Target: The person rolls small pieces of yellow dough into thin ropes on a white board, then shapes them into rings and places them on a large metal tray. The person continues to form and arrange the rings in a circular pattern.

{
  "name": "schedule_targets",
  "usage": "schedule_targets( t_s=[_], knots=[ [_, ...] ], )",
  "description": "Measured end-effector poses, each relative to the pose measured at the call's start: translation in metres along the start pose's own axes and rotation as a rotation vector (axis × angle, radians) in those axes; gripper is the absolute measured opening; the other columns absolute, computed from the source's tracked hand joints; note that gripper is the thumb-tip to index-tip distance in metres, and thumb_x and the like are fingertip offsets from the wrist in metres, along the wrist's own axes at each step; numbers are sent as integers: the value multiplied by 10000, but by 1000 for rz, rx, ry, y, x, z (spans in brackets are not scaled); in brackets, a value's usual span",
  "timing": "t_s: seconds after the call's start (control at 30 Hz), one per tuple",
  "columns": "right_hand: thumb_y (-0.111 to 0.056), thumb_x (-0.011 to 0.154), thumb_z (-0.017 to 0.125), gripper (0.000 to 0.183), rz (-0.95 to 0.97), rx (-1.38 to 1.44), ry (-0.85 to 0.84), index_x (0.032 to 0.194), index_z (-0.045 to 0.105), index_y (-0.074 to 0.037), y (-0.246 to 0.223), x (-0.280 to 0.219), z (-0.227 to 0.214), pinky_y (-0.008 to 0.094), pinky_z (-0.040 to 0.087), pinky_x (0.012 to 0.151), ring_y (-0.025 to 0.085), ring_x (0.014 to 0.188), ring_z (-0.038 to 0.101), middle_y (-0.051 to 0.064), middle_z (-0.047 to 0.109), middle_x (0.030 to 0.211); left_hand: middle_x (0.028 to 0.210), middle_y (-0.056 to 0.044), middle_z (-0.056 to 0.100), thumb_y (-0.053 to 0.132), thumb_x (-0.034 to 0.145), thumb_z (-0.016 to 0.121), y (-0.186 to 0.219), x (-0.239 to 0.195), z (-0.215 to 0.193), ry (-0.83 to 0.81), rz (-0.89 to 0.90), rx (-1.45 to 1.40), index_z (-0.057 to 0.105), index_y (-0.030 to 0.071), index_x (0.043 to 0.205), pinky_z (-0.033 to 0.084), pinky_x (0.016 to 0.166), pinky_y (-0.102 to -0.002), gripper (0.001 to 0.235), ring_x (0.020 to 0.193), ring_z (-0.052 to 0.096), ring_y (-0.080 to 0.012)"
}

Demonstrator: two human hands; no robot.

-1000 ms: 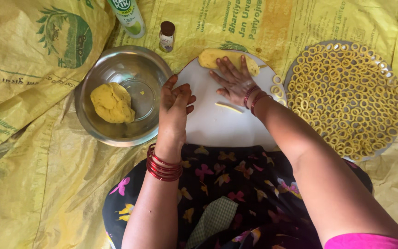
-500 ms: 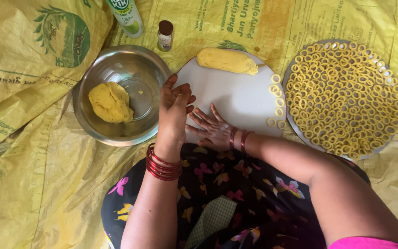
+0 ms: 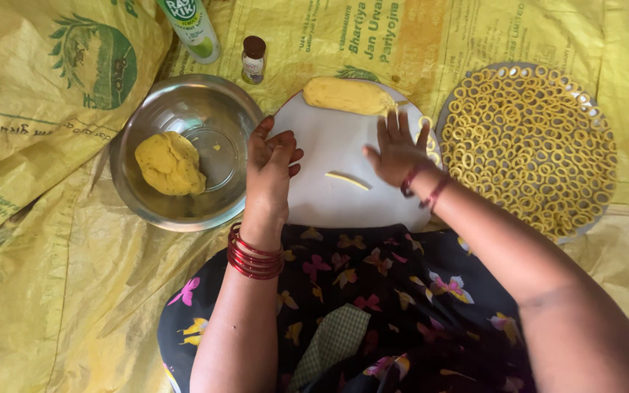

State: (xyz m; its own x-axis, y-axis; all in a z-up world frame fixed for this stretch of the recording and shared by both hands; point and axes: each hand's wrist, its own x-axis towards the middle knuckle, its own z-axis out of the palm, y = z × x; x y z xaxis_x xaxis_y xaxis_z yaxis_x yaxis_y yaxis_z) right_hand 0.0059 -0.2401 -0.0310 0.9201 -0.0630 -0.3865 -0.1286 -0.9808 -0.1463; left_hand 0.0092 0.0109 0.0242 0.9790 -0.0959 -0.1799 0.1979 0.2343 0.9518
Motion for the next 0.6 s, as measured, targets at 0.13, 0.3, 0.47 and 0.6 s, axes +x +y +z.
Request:
schedule_targets(
  t_s=[0.13, 0.3, 0.47, 0.6],
  knots=[
    [-582, 1033, 221, 832, -56, -29, -293, 1614, -49, -51, -37, -57, 35, 572, -28, 1234, 316, 1571, -138, 181, -124, 1697, 1127, -47, 639, 175, 957, 578, -2, 0, 0, 2, -14, 19, 365, 62, 1506, 515, 786, -295, 600, 931, 631, -132],
    [-621, 1022, 267, 888, -157, 53, -287, 1619, -54, -48, -72, -92, 80, 565, 26, 1240, 441, 1558, -102, 299, -104, 1666, 1143, -36, 643, 181, 955, 575, -6, 0, -4, 11, -5, 14, 357, 74, 1503, 521, 776, -290, 600, 929, 635, -124],
    [-614, 1020, 262, 867, -98, 94, -71, 1641, -37, -88, -76, -62, 92, 605, 35, 1219, 487, 1540, -87, 336, -72, 1648, 1130, -34, 641, 175, 953, 588, -6, 0, -8, 11, 3, -22, 375, 83, 1499, 513, 775, -289, 593, 925, 639, -127],
    [-610, 1022, 238, 825, 9, 120, 52, 1633, -40, -131, -64, -16, 78, 607, 9, 1225, 431, 1555, -93, 275, -80, 1673, 1115, -35, 647, 180, 958, 589, -4, 0, -7, 3, 8, -41, 381, 84, 1500, 509, 776, -290, 588, 925, 643, -130]
  ],
)
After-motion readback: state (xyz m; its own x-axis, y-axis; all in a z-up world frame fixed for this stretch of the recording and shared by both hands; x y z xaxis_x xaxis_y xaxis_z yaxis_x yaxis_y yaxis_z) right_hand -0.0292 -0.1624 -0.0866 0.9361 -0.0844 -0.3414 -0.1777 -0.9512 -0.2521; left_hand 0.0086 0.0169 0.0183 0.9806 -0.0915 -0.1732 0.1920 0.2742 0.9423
